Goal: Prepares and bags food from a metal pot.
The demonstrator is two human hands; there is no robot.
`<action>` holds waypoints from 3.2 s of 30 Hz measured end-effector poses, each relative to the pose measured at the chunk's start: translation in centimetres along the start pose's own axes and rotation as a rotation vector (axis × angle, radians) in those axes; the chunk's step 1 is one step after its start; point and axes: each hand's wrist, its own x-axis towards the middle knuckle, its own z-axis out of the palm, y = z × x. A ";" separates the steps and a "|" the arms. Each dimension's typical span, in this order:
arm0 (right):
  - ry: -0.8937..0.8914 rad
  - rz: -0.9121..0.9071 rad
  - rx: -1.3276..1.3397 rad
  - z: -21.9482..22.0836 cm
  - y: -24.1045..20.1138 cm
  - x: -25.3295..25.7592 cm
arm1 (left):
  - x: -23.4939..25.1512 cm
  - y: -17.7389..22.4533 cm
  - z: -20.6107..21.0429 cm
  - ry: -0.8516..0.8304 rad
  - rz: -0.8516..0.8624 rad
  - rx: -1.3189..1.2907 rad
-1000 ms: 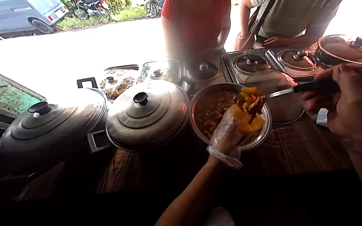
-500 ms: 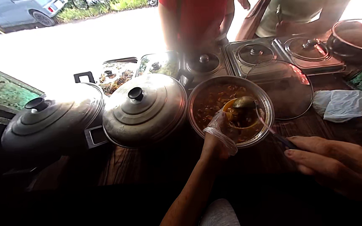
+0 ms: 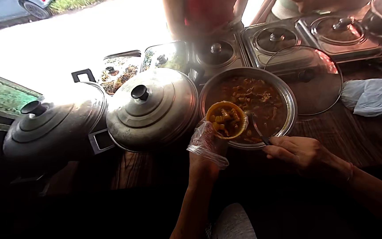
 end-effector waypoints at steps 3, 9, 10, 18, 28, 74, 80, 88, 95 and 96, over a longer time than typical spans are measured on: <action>-0.029 0.009 0.060 -0.3 -0.1 0.0 | -0.3 0.4 -0.3 -0.040 0.025 -0.006; 0.061 0.395 0.414 -0.1 1.6 -0.3 | -0.6 0.3 -1.0 -0.015 0.017 -0.011; 0.086 0.551 0.491 0.1 1.8 -0.3 | -0.6 0.3 -1.1 -0.015 0.015 -0.017; 0.372 1.428 0.928 0.0 5.3 1.6 | -1.2 0.7 -1.6 0.044 0.026 -0.006; -0.190 -0.093 0.041 -5.5 2.3 1.8 | -1.7 0.7 -2.2 0.029 0.034 0.024; 0.582 1.161 0.804 -4.2 6.4 1.1 | -1.2 0.0 -1.9 -0.014 0.014 0.090; 0.628 0.926 0.725 -7.5 5.8 2.9 | -0.3 -2.3 1.0 -0.068 -0.073 0.150; 0.724 0.873 0.756 -8.5 4.4 3.8 | 0.0 -3.3 2.8 -0.067 -0.147 0.159; 0.518 0.667 0.475 -7.2 2.7 2.3 | 0.2 -3.8 3.0 -0.077 -0.175 0.046; 0.474 0.572 0.412 -6.6 2.0 1.8 | 0.2 -3.7 3.1 -0.073 -0.176 0.046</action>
